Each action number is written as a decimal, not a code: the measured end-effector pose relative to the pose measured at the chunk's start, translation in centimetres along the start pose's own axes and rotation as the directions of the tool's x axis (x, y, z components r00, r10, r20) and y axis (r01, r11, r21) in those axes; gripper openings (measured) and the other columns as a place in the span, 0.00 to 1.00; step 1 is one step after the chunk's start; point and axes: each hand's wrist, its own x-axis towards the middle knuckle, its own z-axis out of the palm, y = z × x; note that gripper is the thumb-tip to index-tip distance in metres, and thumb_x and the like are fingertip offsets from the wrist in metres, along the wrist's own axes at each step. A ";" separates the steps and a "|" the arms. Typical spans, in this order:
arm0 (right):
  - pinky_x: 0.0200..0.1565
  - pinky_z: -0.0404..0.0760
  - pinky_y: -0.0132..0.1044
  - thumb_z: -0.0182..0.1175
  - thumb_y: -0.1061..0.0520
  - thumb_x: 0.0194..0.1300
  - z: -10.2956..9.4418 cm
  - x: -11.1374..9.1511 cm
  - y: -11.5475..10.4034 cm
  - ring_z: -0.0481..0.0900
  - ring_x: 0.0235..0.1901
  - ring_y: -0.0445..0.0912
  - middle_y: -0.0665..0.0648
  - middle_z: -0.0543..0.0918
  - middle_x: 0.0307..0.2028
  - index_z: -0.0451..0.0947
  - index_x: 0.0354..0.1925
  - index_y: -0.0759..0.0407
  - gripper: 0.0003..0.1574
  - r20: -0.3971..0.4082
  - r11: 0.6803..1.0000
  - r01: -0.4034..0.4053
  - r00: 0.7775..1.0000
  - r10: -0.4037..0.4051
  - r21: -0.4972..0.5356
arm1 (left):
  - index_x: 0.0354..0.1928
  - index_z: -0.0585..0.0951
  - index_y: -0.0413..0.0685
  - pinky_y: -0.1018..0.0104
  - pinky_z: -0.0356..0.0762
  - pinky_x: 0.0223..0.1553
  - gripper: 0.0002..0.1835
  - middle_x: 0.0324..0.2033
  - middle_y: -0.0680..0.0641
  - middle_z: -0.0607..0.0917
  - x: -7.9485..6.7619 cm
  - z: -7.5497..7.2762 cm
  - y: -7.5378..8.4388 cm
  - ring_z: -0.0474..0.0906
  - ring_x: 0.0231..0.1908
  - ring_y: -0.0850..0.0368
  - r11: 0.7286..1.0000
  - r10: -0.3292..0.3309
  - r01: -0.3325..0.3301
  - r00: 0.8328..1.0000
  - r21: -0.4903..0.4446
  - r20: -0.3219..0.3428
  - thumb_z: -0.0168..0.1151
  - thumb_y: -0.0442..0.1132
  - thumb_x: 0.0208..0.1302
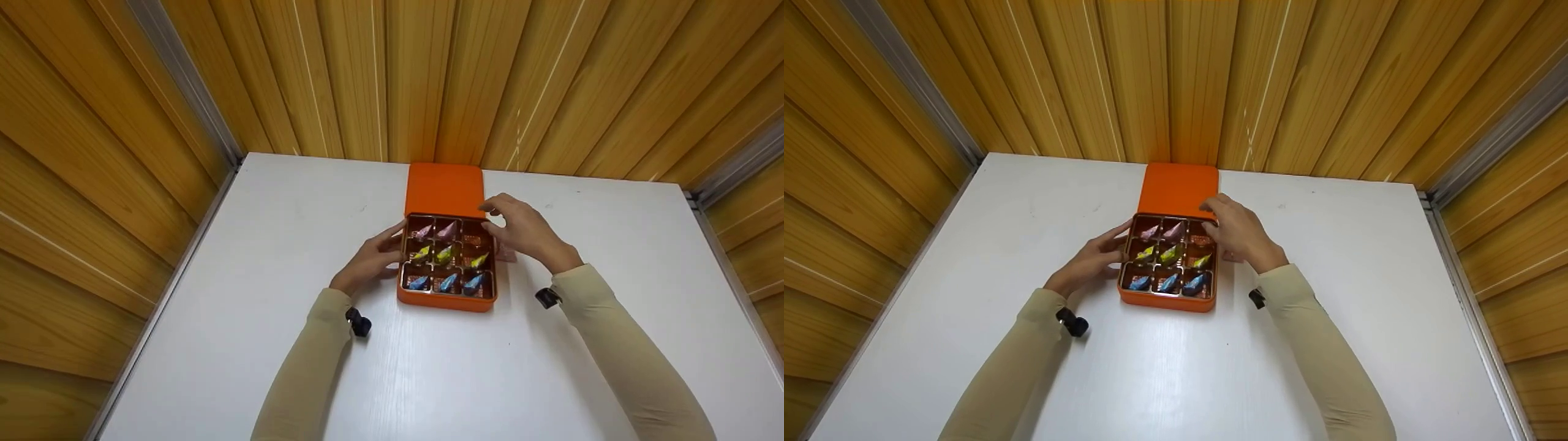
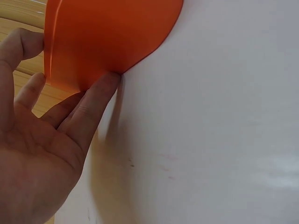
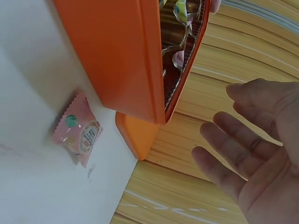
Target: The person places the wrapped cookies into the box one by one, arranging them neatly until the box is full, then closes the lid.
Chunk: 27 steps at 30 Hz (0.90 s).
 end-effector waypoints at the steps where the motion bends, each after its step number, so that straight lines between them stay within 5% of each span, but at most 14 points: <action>1: 0.61 0.79 0.61 0.68 0.61 0.73 0.0 -0.1 0.2 0.81 0.59 0.64 0.67 0.81 0.58 0.79 0.63 0.67 0.23 -0.005 1.000 -0.006 1.000 0.005 -0.003 | 0.83 0.62 0.73 0.51 0.86 0.53 0.43 0.75 0.46 0.72 0.0 0.0 0.0 0.77 0.64 0.49 1.000 -0.001 0.001 1.000 0.006 -0.004 0.63 0.33 0.72; 27: 0.58 0.79 0.65 0.69 0.65 0.70 0.9 -2.9 3.3 0.82 0.55 0.69 0.71 0.82 0.54 0.80 0.58 0.72 0.20 -0.053 0.996 -0.091 0.995 0.090 -0.011 | 0.84 0.61 0.72 0.47 0.84 0.57 0.44 0.77 0.45 0.69 0.0 0.1 0.1 0.76 0.67 0.47 1.000 -0.003 0.003 1.000 0.028 -0.003 0.63 0.34 0.71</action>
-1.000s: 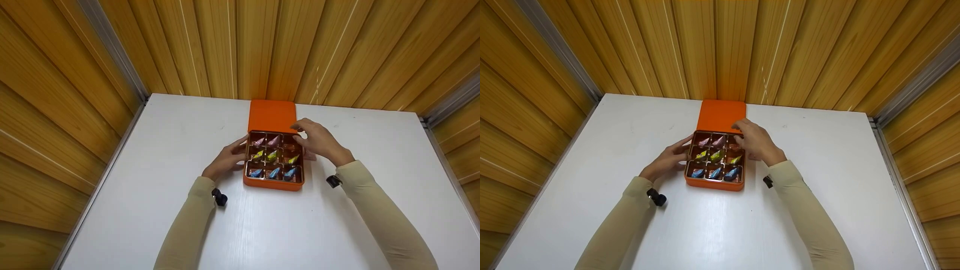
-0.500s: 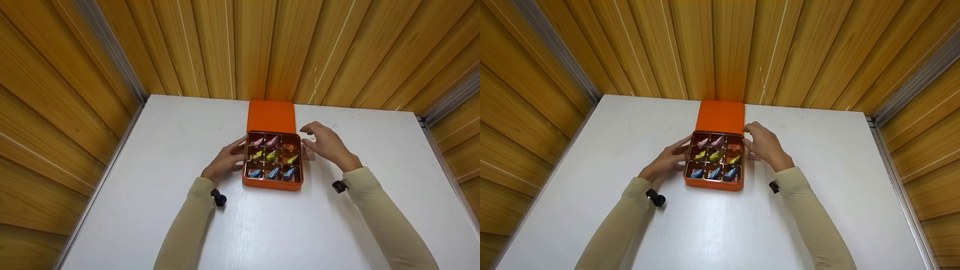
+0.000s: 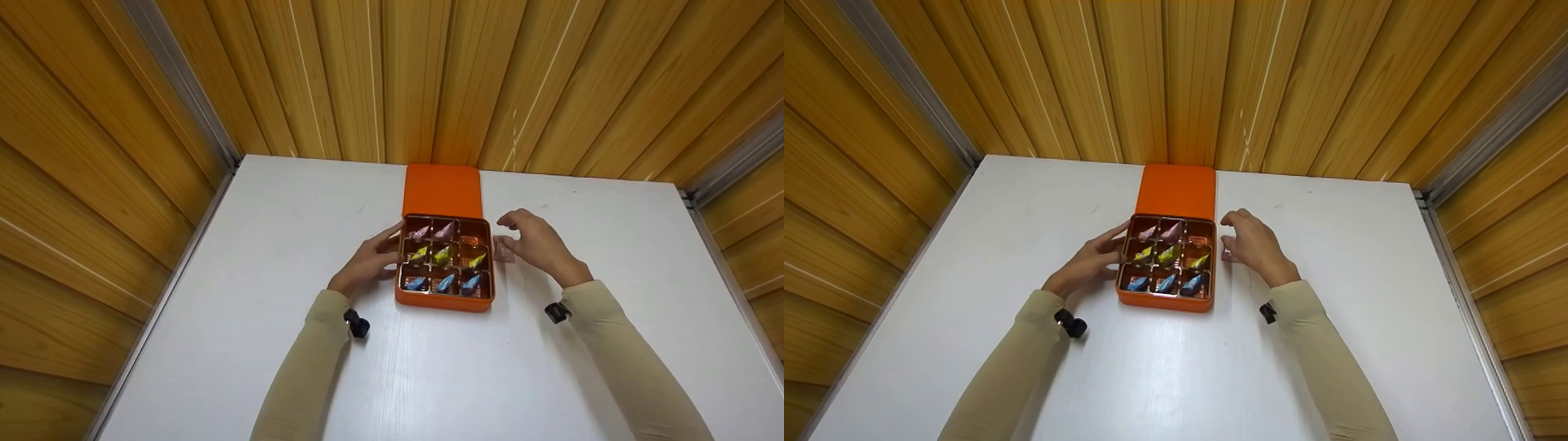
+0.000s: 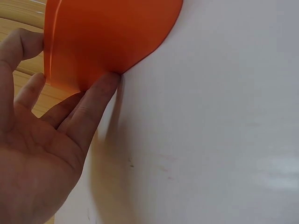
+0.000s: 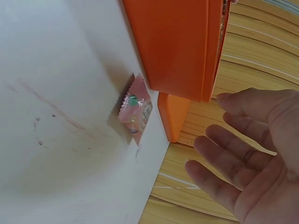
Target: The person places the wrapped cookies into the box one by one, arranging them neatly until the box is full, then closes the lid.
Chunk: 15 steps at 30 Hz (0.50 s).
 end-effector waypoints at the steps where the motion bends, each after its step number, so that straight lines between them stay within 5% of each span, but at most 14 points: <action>1: 0.57 0.79 0.65 0.69 0.65 0.70 0.1 0.0 0.1 0.81 0.55 0.69 0.71 0.82 0.53 0.80 0.58 0.72 0.20 0.000 1.000 -0.002 1.000 0.002 -0.002 | 0.84 0.61 0.72 0.47 0.84 0.57 0.44 0.77 0.45 0.69 0.0 0.0 0.0 0.76 0.67 0.47 1.000 -0.001 0.001 1.000 0.002 -0.002 0.64 0.34 0.71; 15: 0.56 0.79 0.65 0.65 0.64 0.72 1.5 -0.2 1.1 0.81 0.52 0.68 0.74 0.82 0.51 0.81 0.56 0.74 0.18 0.019 0.996 -0.075 0.997 0.075 -0.040 | 0.83 0.62 0.75 0.46 0.84 0.57 0.43 0.77 0.46 0.70 0.0 0.1 0.0 0.76 0.67 0.48 1.000 -0.010 0.010 1.000 0.000 -0.007 0.65 0.36 0.72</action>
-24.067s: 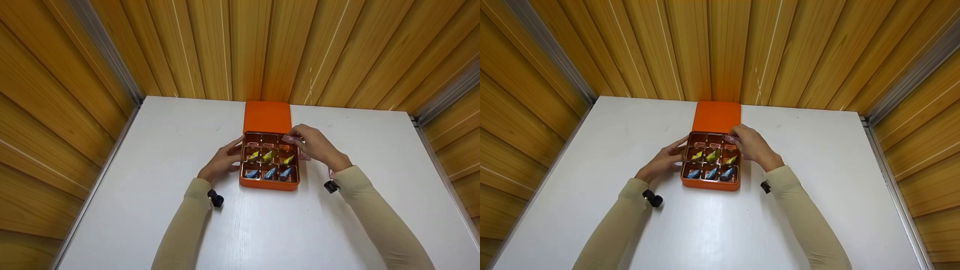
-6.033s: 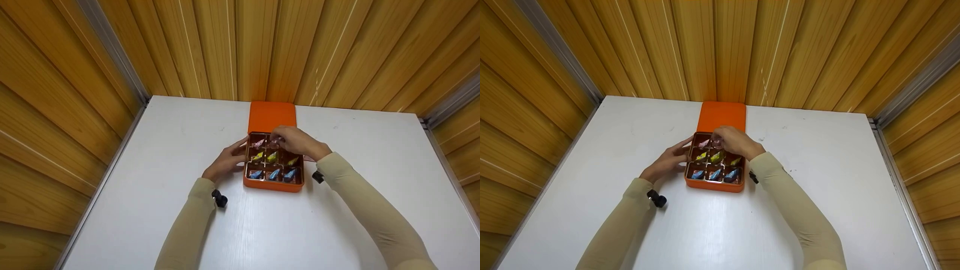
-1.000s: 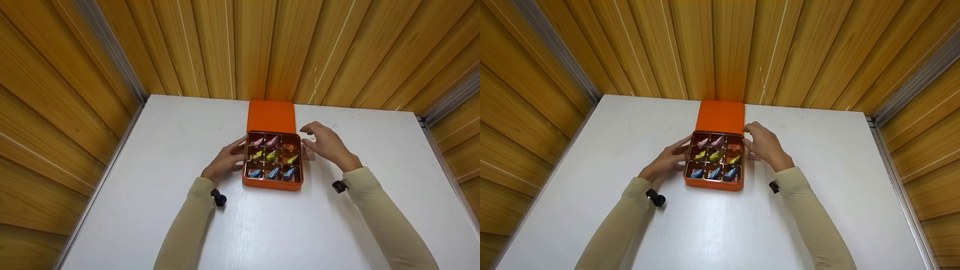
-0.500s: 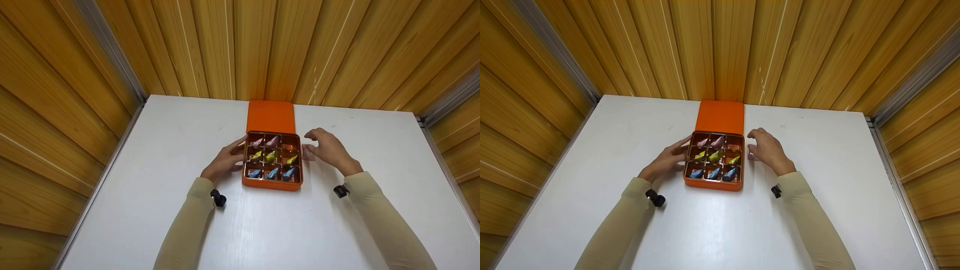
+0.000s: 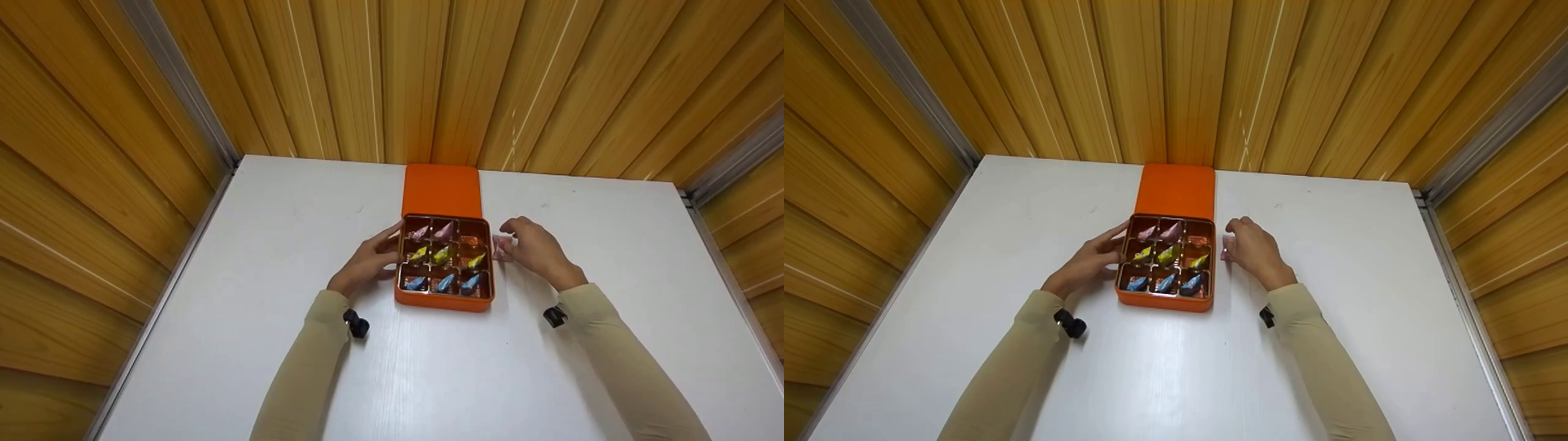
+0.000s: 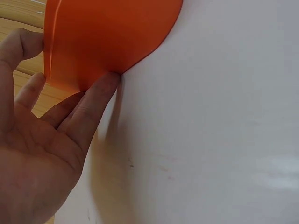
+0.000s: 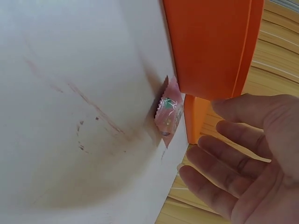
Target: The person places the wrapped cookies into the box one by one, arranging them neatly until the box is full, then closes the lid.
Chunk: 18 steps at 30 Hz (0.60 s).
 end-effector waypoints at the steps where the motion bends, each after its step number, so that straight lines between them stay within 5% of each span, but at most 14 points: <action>1: 0.55 0.79 0.65 0.65 0.64 0.73 0.1 0.0 0.0 0.81 0.50 0.68 0.74 0.82 0.51 0.81 0.56 0.75 0.18 0.001 1.000 -0.005 1.000 0.005 -0.004 | 0.83 0.62 0.74 0.46 0.84 0.57 0.43 0.77 0.46 0.70 0.0 0.0 0.0 0.76 0.67 0.48 1.000 0.001 -0.001 1.000 0.001 0.000 0.65 0.36 0.72; 18: 0.50 0.81 0.63 0.64 0.63 0.70 1.4 0.2 0.4 0.83 0.44 0.63 0.68 0.83 0.43 0.83 0.50 0.72 0.14 0.003 0.998 0.030 1.000 -0.030 -0.056 | 0.83 0.62 0.73 0.50 0.85 0.54 0.43 0.76 0.46 0.71 0.2 -0.1 -0.1 0.77 0.66 0.49 1.000 0.007 -0.007 1.000 -0.015 0.005 0.64 0.34 0.73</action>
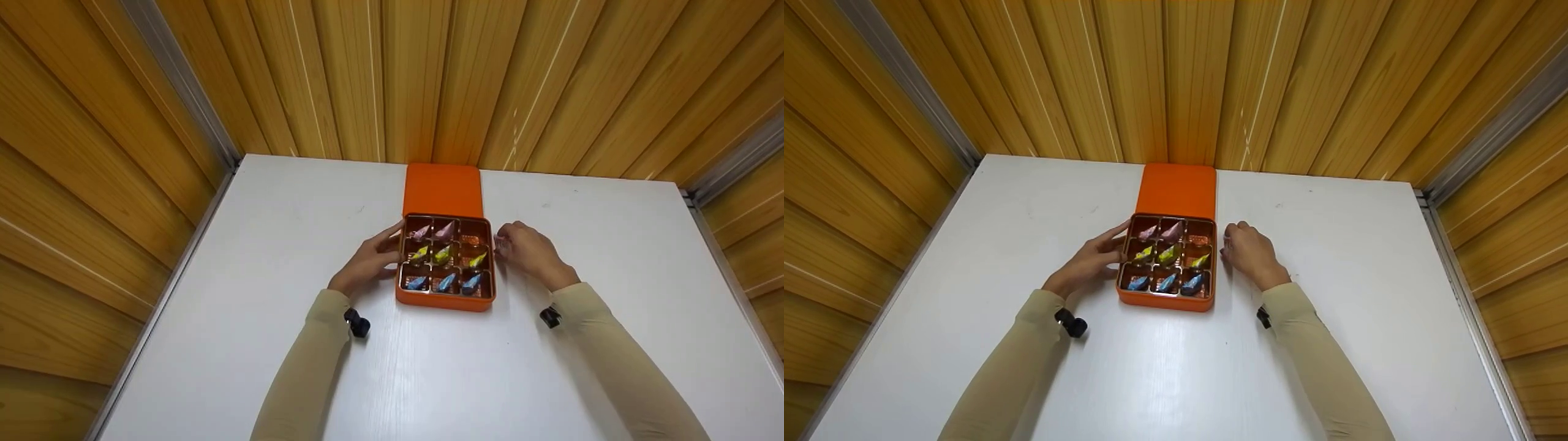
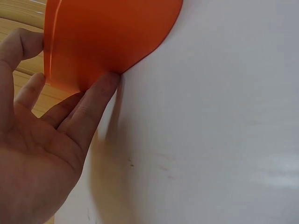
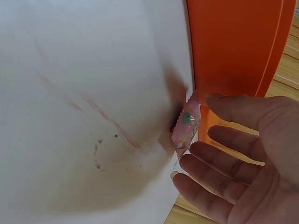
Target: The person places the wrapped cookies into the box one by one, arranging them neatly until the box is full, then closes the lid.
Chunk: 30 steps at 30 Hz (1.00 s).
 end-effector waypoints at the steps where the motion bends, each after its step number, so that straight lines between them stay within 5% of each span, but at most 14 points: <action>1: 0.50 0.82 0.63 0.63 0.64 0.70 0.0 0.0 0.0 0.83 0.44 0.63 0.68 0.83 0.43 0.83 0.50 0.72 0.14 0.001 1.000 0.003 1.000 -0.003 -0.004 | 0.83 0.62 0.73 0.50 0.85 0.55 0.43 0.76 0.46 0.70 0.0 0.0 0.0 0.77 0.66 0.49 1.000 0.000 0.000 1.000 0.002 -0.001 0.64 0.34 0.73; 30: 0.54 0.81 0.62 0.67 0.68 0.64 0.7 -0.2 0.5 0.83 0.47 0.65 0.69 0.82 0.44 0.82 0.49 0.75 0.16 0.013 0.996 0.092 0.996 -0.092 -0.011 | 0.83 0.62 0.73 0.51 0.85 0.54 0.42 0.75 0.48 0.72 0.0 0.0 0.0 0.77 0.65 0.50 1.000 -0.004 0.004 1.000 0.003 -0.002 0.66 0.37 0.73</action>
